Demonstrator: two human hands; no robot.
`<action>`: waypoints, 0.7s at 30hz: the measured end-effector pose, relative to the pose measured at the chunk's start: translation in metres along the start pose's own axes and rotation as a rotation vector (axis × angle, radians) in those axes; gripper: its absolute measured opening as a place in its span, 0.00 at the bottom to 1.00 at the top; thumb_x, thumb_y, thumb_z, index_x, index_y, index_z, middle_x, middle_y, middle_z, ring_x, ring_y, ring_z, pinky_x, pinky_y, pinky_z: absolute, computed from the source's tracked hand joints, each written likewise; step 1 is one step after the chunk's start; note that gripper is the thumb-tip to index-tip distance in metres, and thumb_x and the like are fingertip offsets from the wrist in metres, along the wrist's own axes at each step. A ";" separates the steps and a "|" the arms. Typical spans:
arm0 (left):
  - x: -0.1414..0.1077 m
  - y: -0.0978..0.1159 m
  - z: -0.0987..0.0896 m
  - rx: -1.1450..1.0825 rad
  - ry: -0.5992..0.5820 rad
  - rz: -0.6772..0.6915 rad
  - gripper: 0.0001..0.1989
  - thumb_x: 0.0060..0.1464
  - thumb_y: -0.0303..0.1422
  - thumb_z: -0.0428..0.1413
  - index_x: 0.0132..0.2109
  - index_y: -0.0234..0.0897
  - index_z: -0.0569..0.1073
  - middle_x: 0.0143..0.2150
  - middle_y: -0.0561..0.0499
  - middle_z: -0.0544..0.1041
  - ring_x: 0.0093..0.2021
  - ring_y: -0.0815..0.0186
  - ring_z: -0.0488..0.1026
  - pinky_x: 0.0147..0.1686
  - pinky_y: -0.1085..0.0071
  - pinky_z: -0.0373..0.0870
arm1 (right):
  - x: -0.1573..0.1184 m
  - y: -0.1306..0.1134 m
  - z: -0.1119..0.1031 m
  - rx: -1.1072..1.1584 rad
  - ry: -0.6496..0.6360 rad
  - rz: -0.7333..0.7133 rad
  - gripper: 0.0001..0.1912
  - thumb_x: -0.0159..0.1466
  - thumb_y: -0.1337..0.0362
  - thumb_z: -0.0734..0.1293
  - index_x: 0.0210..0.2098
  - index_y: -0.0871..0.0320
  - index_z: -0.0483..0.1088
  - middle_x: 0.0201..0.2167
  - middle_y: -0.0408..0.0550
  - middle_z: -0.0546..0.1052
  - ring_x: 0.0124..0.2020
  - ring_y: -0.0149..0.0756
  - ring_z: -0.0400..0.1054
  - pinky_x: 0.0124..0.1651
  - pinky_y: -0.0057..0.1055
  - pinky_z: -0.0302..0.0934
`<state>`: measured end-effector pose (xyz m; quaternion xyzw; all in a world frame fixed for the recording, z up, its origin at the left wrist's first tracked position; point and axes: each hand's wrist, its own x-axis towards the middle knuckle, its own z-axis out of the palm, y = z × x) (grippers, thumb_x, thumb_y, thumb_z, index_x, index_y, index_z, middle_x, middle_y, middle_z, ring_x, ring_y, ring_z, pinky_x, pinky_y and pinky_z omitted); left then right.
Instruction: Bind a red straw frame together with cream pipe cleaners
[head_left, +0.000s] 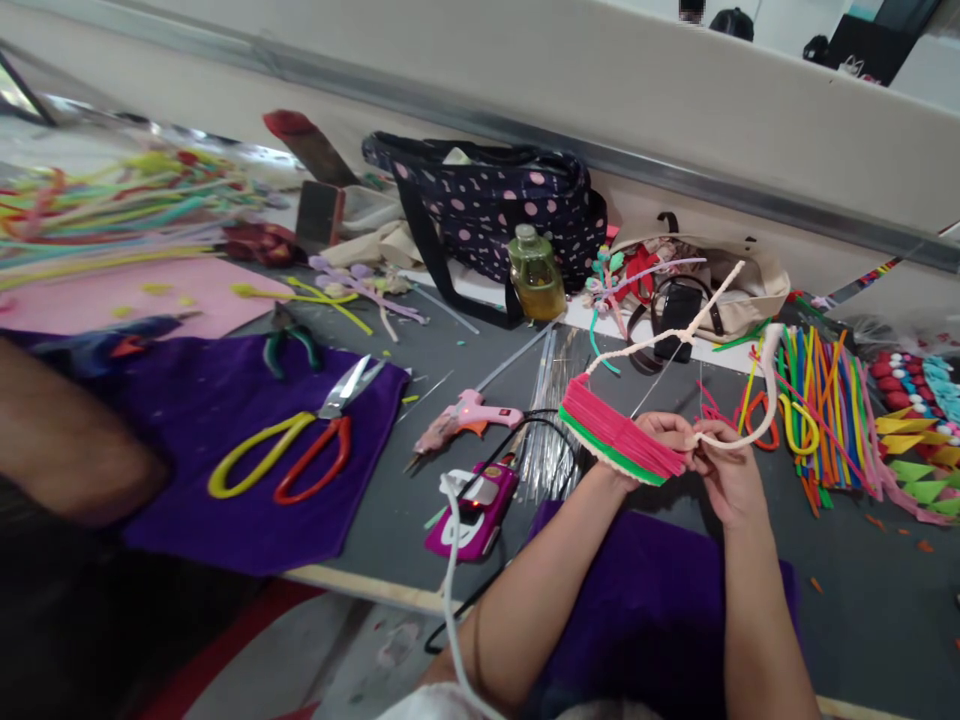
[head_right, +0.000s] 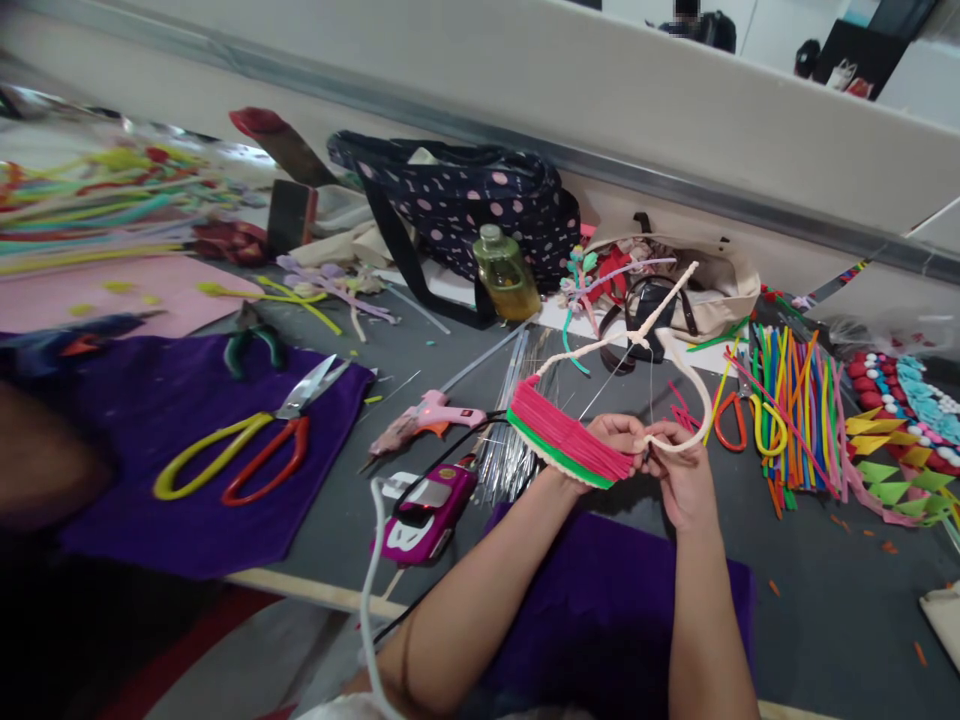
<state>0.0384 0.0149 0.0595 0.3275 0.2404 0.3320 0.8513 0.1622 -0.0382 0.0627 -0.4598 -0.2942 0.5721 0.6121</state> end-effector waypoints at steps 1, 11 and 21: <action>0.000 0.000 0.000 -0.002 0.002 -0.006 0.16 0.33 0.35 0.69 0.26 0.29 0.73 0.18 0.51 0.73 0.18 0.71 0.70 0.21 0.77 0.64 | 0.000 0.000 0.000 0.007 0.002 0.003 0.11 0.49 0.60 0.75 0.30 0.58 0.74 0.20 0.41 0.74 0.18 0.26 0.65 0.20 0.21 0.58; 0.005 -0.007 -0.002 0.045 0.105 0.080 0.15 0.34 0.34 0.68 0.25 0.29 0.71 0.20 0.50 0.74 0.19 0.70 0.71 0.21 0.76 0.65 | 0.004 0.010 0.004 -0.039 0.069 -0.123 0.10 0.55 0.58 0.72 0.29 0.58 0.72 0.22 0.40 0.71 0.20 0.23 0.61 0.21 0.20 0.50; 0.003 -0.010 -0.001 0.263 0.146 0.212 0.12 0.42 0.35 0.64 0.30 0.29 0.75 0.21 0.50 0.74 0.21 0.71 0.70 0.23 0.76 0.64 | 0.000 0.018 0.005 -0.414 0.294 -0.322 0.14 0.58 0.56 0.67 0.40 0.57 0.72 0.27 0.41 0.72 0.22 0.27 0.62 0.25 0.24 0.56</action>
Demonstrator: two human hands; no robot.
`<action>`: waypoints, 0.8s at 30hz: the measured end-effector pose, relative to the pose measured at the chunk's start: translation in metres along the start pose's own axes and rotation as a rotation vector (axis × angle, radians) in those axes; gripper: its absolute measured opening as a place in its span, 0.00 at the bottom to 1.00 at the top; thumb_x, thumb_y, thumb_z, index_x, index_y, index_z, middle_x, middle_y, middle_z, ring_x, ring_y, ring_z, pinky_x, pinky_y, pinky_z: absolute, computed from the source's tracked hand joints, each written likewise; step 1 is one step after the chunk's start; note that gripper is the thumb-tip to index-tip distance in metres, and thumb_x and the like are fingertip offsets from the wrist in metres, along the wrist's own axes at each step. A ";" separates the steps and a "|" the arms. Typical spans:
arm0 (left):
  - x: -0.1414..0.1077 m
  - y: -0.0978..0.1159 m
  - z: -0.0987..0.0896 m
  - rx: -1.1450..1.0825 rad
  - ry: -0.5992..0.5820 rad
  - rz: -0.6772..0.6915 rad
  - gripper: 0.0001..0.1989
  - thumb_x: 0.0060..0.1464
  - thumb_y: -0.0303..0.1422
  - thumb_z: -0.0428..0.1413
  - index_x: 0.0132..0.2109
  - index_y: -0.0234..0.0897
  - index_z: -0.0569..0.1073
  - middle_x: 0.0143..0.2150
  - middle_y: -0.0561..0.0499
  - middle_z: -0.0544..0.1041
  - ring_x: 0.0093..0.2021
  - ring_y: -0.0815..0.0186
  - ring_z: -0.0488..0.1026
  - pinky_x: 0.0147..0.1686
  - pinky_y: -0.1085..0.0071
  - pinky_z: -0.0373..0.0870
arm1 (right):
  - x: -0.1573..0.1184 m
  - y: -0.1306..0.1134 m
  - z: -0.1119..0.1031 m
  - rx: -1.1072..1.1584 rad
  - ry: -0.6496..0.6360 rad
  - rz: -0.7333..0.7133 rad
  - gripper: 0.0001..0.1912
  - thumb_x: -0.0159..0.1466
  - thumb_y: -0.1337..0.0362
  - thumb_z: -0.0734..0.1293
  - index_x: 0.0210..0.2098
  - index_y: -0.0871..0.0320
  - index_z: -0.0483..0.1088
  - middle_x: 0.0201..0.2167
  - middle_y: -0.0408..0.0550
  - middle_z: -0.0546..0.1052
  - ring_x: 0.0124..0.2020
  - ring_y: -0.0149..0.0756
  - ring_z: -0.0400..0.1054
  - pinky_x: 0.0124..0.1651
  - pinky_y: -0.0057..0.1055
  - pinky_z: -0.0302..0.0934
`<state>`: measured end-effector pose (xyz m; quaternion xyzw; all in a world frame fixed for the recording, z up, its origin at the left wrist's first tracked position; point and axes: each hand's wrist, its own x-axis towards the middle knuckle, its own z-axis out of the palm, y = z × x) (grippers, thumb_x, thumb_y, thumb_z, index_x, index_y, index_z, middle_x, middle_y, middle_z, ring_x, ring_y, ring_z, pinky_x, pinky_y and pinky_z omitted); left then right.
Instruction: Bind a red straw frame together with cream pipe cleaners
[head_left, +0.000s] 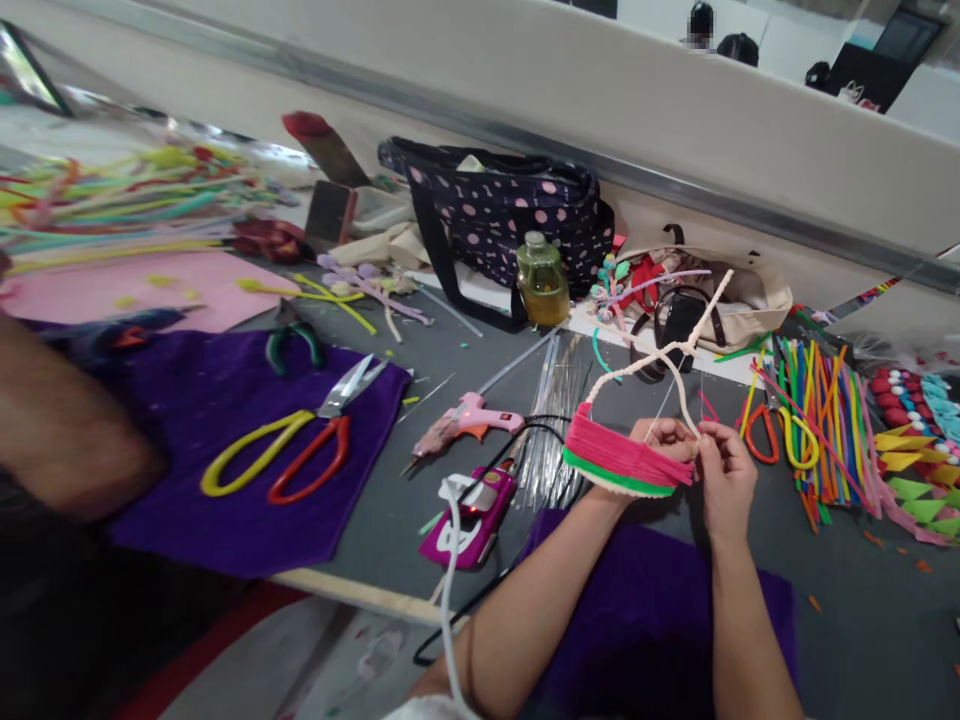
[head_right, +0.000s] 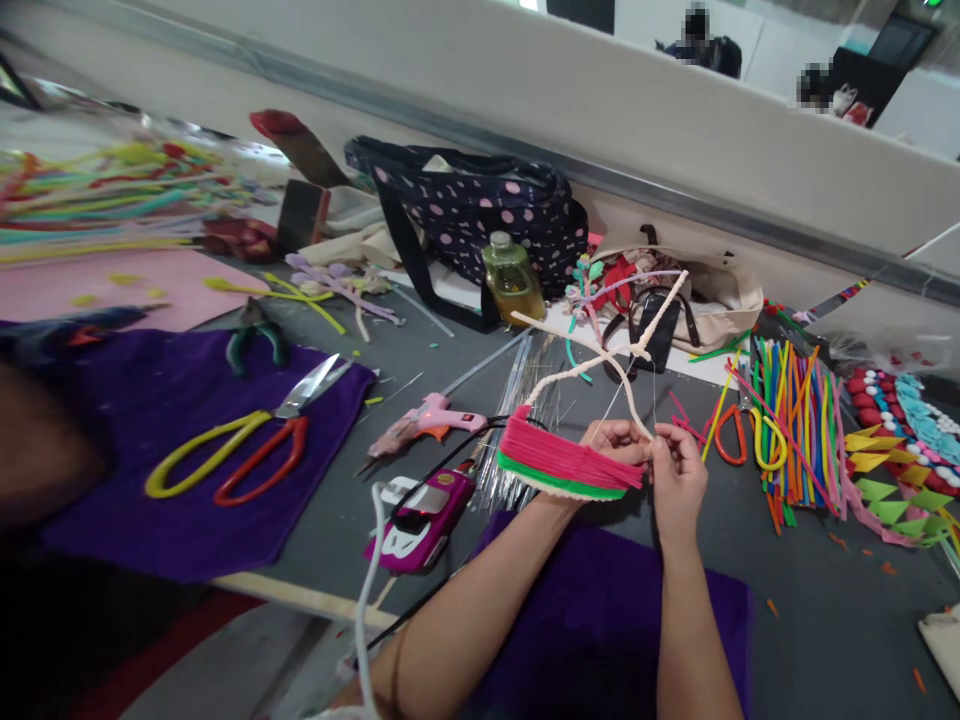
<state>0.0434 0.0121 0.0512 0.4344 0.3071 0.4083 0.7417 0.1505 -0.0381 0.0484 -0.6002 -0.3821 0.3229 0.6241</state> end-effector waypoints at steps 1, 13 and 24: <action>-0.001 0.001 0.001 0.025 0.007 0.005 0.11 0.42 0.35 0.64 0.29 0.29 0.75 0.21 0.50 0.74 0.21 0.71 0.69 0.23 0.77 0.64 | 0.000 0.000 0.000 -0.026 0.011 -0.023 0.14 0.58 0.57 0.67 0.42 0.57 0.72 0.29 0.43 0.73 0.25 0.29 0.63 0.27 0.25 0.58; -0.002 0.003 0.003 -0.004 -0.076 -0.147 0.12 0.36 0.34 0.66 0.26 0.29 0.76 0.19 0.51 0.73 0.19 0.73 0.67 0.20 0.78 0.61 | 0.004 0.000 -0.002 -0.002 0.053 -0.065 0.10 0.54 0.64 0.67 0.37 0.56 0.71 0.33 0.43 0.72 0.32 0.31 0.65 0.36 0.27 0.60; 0.002 -0.004 -0.001 -0.127 -0.087 -0.262 0.16 0.33 0.36 0.69 0.25 0.29 0.73 0.21 0.50 0.73 0.19 0.71 0.70 0.21 0.76 0.66 | 0.005 -0.004 0.000 0.192 -0.075 0.102 0.21 0.55 0.62 0.68 0.48 0.56 0.68 0.38 0.46 0.75 0.36 0.32 0.69 0.37 0.28 0.64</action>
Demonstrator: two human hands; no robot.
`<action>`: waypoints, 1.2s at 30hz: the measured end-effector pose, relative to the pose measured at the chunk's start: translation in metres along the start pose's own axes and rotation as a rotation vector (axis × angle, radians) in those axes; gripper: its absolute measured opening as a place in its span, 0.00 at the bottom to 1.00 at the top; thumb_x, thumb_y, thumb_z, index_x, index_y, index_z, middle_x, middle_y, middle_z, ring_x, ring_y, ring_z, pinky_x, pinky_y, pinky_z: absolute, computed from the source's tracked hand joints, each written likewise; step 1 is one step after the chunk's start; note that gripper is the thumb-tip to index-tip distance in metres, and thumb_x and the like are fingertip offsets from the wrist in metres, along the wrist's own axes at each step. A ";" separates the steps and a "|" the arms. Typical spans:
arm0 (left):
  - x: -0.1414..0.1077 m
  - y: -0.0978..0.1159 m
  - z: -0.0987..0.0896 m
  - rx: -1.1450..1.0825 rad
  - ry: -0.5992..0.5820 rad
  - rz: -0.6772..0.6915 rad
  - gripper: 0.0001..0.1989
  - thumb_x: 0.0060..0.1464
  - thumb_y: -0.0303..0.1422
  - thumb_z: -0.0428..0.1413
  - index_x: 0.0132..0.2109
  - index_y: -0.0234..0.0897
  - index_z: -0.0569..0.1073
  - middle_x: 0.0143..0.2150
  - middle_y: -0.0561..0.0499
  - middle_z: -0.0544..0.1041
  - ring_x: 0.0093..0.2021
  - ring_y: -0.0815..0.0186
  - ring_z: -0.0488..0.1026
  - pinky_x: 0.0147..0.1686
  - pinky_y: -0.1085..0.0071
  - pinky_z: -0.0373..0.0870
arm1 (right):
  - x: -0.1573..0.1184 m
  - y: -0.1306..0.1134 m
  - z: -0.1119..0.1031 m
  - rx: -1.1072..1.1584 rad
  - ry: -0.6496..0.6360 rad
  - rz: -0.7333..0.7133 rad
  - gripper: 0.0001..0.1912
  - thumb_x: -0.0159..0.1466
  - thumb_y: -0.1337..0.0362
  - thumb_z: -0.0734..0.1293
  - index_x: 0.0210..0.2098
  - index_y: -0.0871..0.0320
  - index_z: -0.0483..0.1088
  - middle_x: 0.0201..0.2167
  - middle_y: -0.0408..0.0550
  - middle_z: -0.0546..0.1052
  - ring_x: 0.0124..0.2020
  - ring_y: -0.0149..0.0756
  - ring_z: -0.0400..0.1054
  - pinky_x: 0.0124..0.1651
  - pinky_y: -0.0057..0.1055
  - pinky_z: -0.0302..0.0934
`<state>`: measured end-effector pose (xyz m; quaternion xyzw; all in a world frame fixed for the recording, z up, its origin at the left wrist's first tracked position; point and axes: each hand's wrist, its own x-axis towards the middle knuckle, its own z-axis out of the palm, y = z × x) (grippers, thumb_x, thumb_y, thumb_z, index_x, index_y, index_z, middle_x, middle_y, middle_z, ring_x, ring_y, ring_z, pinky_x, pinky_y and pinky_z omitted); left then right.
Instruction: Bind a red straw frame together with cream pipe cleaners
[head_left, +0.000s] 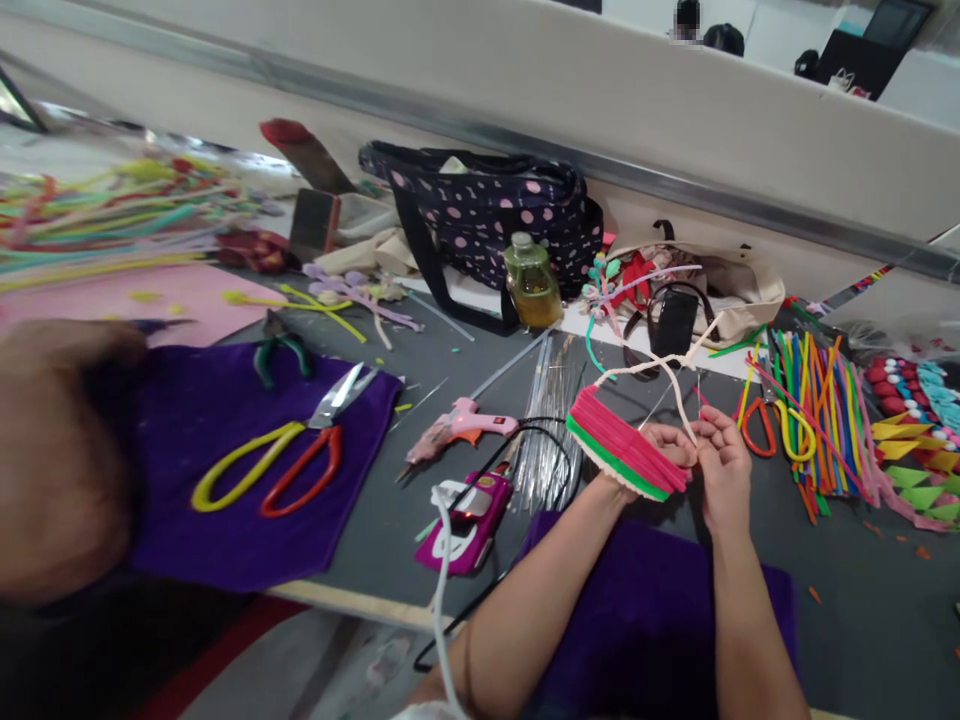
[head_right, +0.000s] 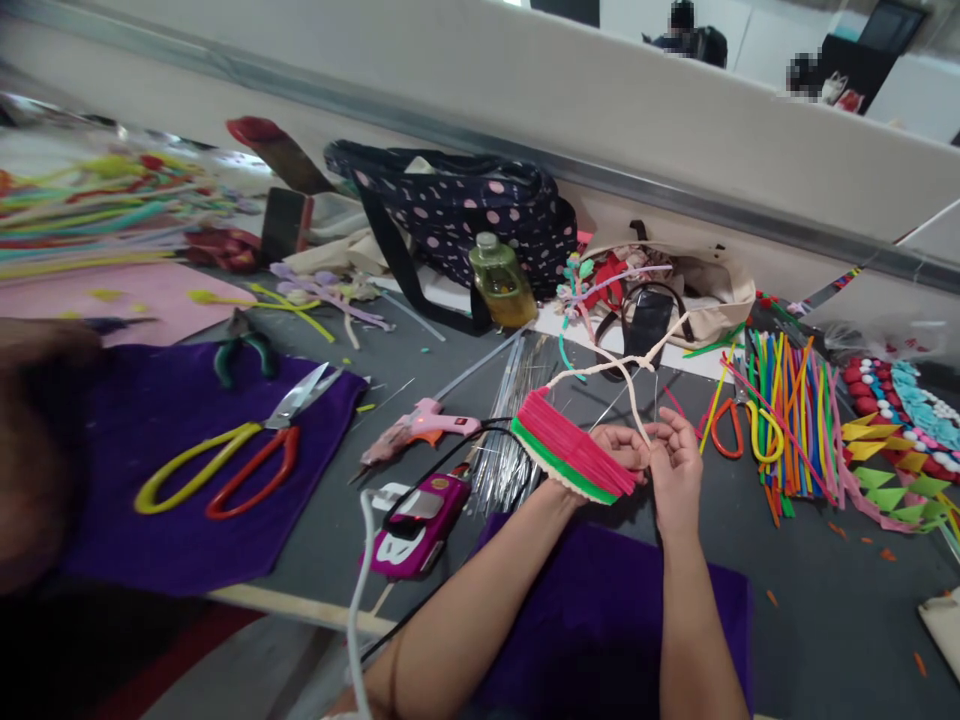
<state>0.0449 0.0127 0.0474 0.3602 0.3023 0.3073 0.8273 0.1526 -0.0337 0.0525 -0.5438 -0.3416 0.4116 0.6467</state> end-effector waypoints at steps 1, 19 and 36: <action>0.000 0.000 -0.001 0.002 0.002 0.006 0.16 0.33 0.36 0.69 0.25 0.29 0.73 0.21 0.50 0.73 0.19 0.72 0.70 0.21 0.76 0.66 | -0.001 0.000 0.001 -0.011 0.002 -0.007 0.22 0.55 0.61 0.69 0.49 0.55 0.68 0.38 0.46 0.75 0.36 0.32 0.70 0.38 0.29 0.64; -0.005 0.002 0.006 0.170 -0.103 0.052 0.11 0.36 0.34 0.65 0.25 0.30 0.75 0.20 0.50 0.73 0.19 0.72 0.68 0.21 0.76 0.64 | -0.002 -0.003 0.001 0.188 0.031 0.172 0.07 0.51 0.65 0.69 0.30 0.59 0.73 0.28 0.43 0.78 0.25 0.29 0.70 0.29 0.25 0.63; -0.015 0.012 0.008 0.175 -0.180 0.055 0.15 0.39 0.38 0.67 0.28 0.30 0.74 0.20 0.52 0.74 0.20 0.73 0.68 0.23 0.76 0.66 | 0.005 -0.007 -0.014 0.461 -0.044 0.395 0.11 0.52 0.64 0.73 0.35 0.56 0.73 0.19 0.35 0.67 0.16 0.22 0.56 0.17 0.20 0.53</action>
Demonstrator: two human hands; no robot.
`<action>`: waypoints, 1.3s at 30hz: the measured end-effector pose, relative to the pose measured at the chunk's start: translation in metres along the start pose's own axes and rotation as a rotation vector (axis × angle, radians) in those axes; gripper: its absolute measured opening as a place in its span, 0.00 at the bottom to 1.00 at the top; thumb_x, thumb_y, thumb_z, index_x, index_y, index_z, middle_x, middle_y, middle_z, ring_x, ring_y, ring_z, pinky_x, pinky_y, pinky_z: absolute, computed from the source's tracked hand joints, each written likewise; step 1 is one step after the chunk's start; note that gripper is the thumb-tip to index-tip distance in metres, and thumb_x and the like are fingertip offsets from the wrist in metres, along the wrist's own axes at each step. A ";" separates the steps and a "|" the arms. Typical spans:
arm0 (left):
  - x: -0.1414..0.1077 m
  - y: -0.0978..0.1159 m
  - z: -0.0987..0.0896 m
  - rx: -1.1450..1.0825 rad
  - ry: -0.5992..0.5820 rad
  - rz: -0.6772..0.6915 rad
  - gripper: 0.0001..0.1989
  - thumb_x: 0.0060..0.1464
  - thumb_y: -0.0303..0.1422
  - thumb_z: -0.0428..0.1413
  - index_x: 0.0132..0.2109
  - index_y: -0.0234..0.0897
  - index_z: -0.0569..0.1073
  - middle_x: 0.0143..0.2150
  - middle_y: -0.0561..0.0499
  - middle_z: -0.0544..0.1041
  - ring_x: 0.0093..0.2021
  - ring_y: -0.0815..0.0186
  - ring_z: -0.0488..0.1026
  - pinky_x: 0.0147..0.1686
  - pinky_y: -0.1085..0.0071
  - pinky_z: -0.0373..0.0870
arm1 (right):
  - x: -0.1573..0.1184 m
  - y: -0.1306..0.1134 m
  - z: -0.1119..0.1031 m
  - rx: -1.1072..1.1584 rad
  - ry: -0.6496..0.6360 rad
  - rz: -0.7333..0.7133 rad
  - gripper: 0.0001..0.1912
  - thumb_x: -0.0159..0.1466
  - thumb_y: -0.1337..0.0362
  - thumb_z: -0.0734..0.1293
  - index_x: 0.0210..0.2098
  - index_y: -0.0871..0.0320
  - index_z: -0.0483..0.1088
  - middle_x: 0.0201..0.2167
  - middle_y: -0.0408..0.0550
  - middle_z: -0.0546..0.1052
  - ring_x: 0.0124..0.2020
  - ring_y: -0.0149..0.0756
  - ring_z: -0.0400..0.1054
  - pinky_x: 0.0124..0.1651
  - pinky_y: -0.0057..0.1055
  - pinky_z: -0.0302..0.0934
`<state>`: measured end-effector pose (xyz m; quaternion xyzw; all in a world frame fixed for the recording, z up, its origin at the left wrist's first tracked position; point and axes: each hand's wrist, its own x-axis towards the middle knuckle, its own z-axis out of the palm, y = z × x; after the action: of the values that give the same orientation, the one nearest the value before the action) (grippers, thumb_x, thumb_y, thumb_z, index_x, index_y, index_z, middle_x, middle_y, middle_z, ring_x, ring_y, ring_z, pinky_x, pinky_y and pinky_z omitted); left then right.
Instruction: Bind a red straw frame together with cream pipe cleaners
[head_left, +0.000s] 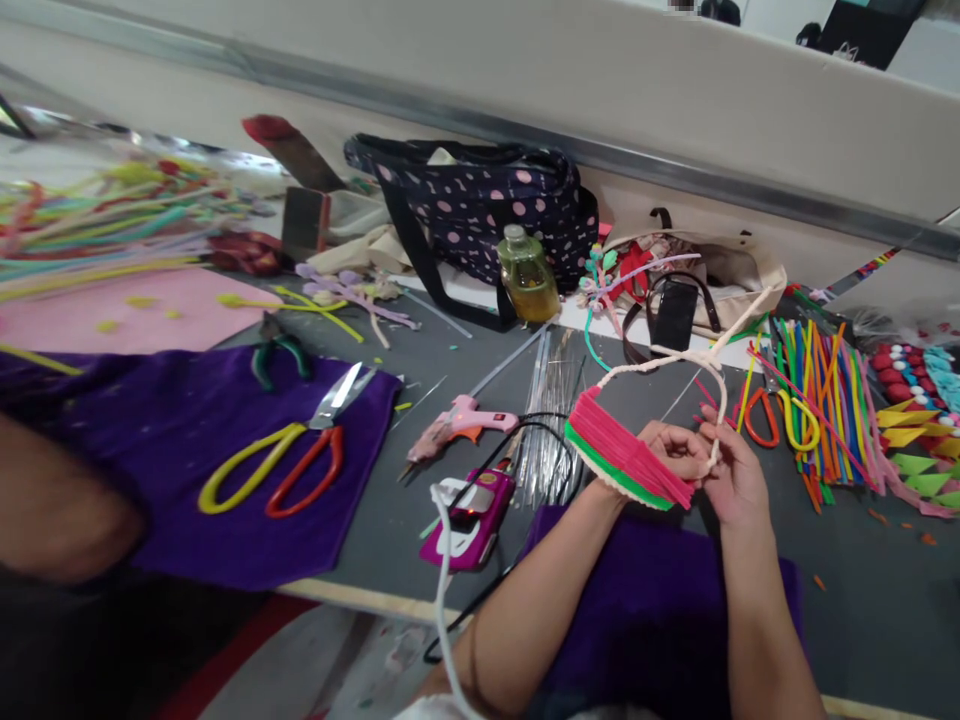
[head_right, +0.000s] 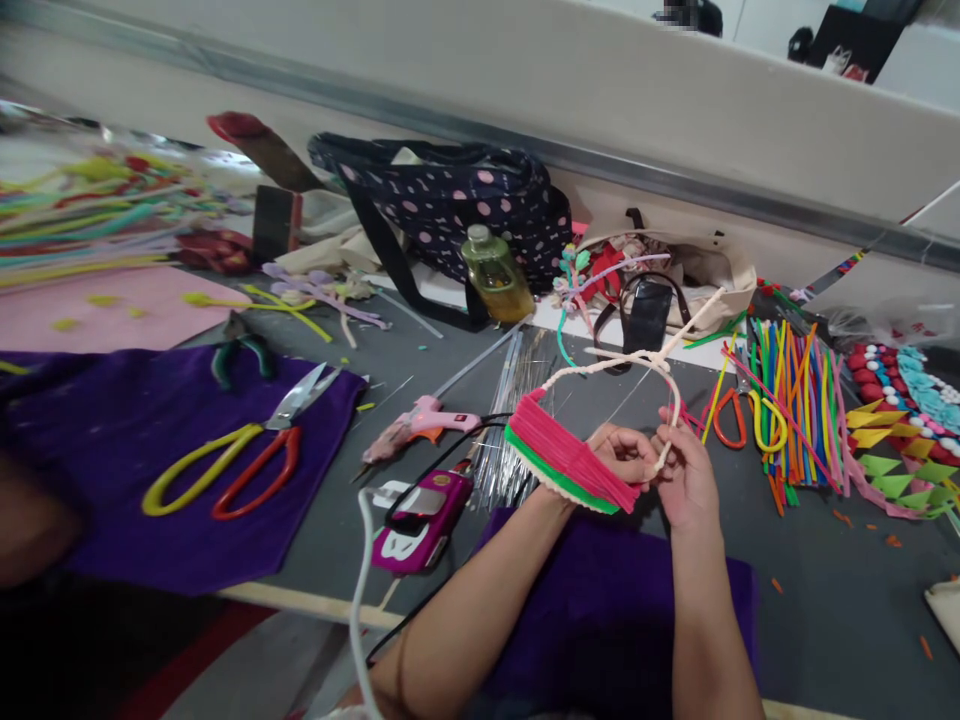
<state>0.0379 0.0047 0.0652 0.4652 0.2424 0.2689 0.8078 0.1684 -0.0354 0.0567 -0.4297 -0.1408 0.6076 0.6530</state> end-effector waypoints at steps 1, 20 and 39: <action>0.000 0.000 0.000 -0.003 0.001 0.006 0.15 0.39 0.37 0.67 0.28 0.30 0.74 0.21 0.52 0.74 0.20 0.73 0.69 0.23 0.77 0.66 | 0.000 -0.002 0.000 0.037 -0.014 0.011 0.09 0.52 0.63 0.73 0.33 0.57 0.72 0.18 0.34 0.64 0.16 0.21 0.54 0.15 0.18 0.50; 0.007 0.001 -0.002 -0.094 0.341 0.144 0.14 0.37 0.37 0.67 0.26 0.30 0.74 0.20 0.51 0.74 0.18 0.74 0.68 0.21 0.77 0.65 | -0.007 0.003 0.014 -0.086 0.233 -0.502 0.11 0.56 0.59 0.71 0.31 0.60 0.68 0.25 0.40 0.73 0.23 0.26 0.69 0.21 0.21 0.61; 0.009 -0.001 -0.007 -0.093 0.319 0.165 0.15 0.38 0.37 0.67 0.27 0.29 0.73 0.20 0.51 0.73 0.18 0.74 0.67 0.21 0.78 0.64 | -0.018 0.007 0.023 -0.438 0.196 -0.778 0.06 0.57 0.62 0.69 0.34 0.56 0.73 0.35 0.46 0.74 0.30 0.33 0.71 0.31 0.30 0.69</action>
<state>0.0404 0.0146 0.0600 0.3971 0.3158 0.4155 0.7549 0.1437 -0.0435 0.0708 -0.5282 -0.3545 0.2295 0.7366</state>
